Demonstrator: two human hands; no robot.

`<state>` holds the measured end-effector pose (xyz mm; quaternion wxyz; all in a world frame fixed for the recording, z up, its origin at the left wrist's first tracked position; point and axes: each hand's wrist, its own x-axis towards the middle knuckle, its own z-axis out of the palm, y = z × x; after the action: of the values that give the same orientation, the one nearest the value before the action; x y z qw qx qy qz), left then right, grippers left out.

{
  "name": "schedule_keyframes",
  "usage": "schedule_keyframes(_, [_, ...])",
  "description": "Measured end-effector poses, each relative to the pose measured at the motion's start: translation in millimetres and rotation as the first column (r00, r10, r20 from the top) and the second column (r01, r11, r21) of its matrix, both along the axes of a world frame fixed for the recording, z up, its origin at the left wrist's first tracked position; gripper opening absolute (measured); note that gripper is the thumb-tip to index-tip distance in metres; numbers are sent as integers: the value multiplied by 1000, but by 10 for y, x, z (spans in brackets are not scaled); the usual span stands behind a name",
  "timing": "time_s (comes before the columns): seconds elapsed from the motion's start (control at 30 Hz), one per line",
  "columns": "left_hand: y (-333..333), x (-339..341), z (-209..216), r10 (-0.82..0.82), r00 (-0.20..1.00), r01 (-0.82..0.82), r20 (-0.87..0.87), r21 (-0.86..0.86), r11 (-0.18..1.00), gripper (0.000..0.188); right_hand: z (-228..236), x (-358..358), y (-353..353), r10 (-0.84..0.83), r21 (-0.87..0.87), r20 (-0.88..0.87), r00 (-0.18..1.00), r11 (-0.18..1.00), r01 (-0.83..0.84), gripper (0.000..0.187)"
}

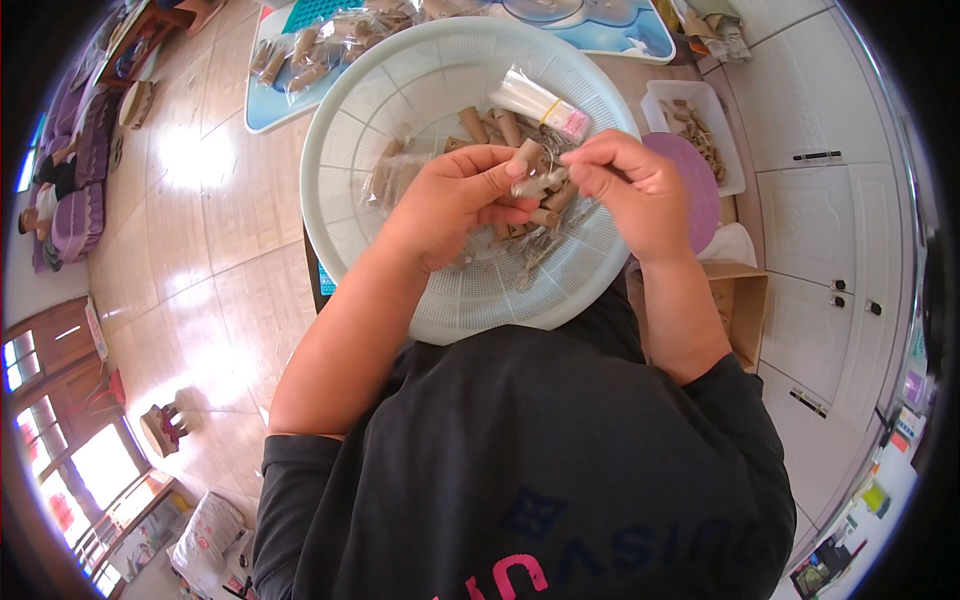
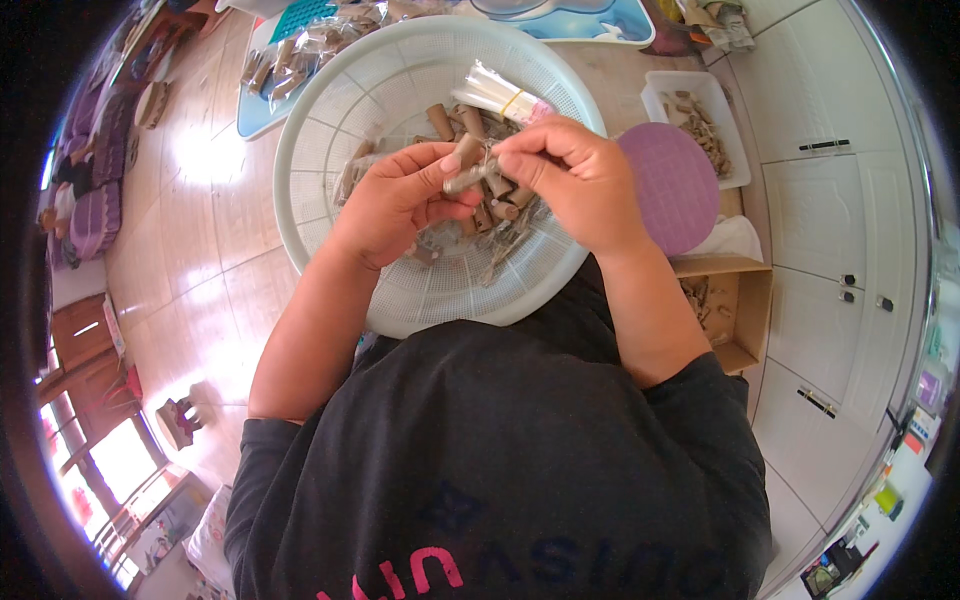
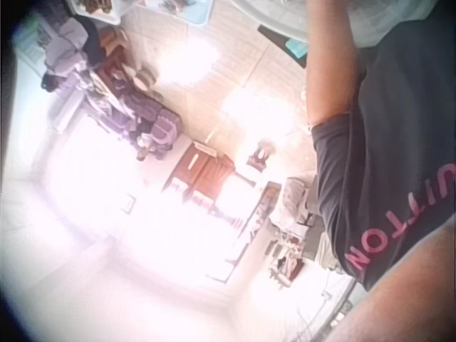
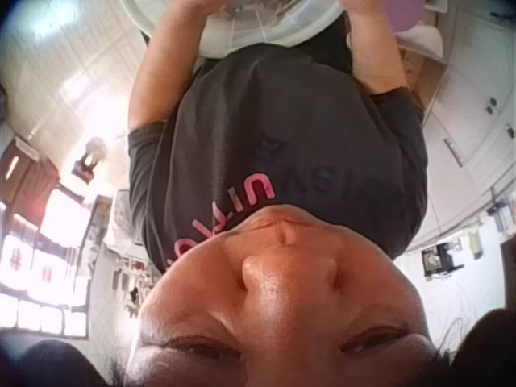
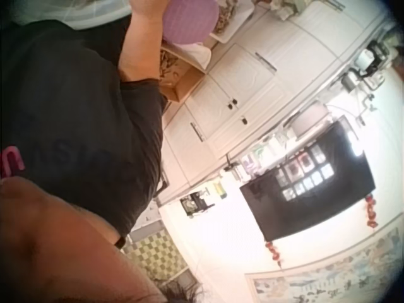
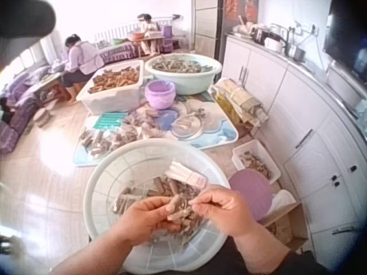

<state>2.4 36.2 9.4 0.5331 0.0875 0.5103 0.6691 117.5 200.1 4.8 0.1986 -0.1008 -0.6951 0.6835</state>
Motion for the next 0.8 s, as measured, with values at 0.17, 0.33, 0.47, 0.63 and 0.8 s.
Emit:
schedule_keyframes(0.17, [1, -17, 12, -161, 987, 160, -29, -23, 987, 29, -46, 28, -96, 123, -137, 167, 978, 986, -100, 26])
schedule_keyframes(0.33, [88, -56, 50, -191, 981, 188, -39, -68, 980, 28, -80, 46, -99, 135, -158, 200, 970, 982, -104, 26])
schedule_keyframes(0.47, [183, -99, 37, -221, 957, 204, -187, -106, 973, 27, -94, 45, -139, 25, -206, 125, 992, 979, 1, 23])
schedule_keyframes(0.63, [355, -242, 69, -286, 890, 203, -356, -252, 946, 34, -114, 81, -65, -26, -220, 123, 992, 974, 53, 22])
schedule_keyframes(0.8, [666, -701, -265, -142, 631, -209, -763, -344, 915, 40, -153, 44, -76, -126, -249, 68, 990, 958, 139, 21])
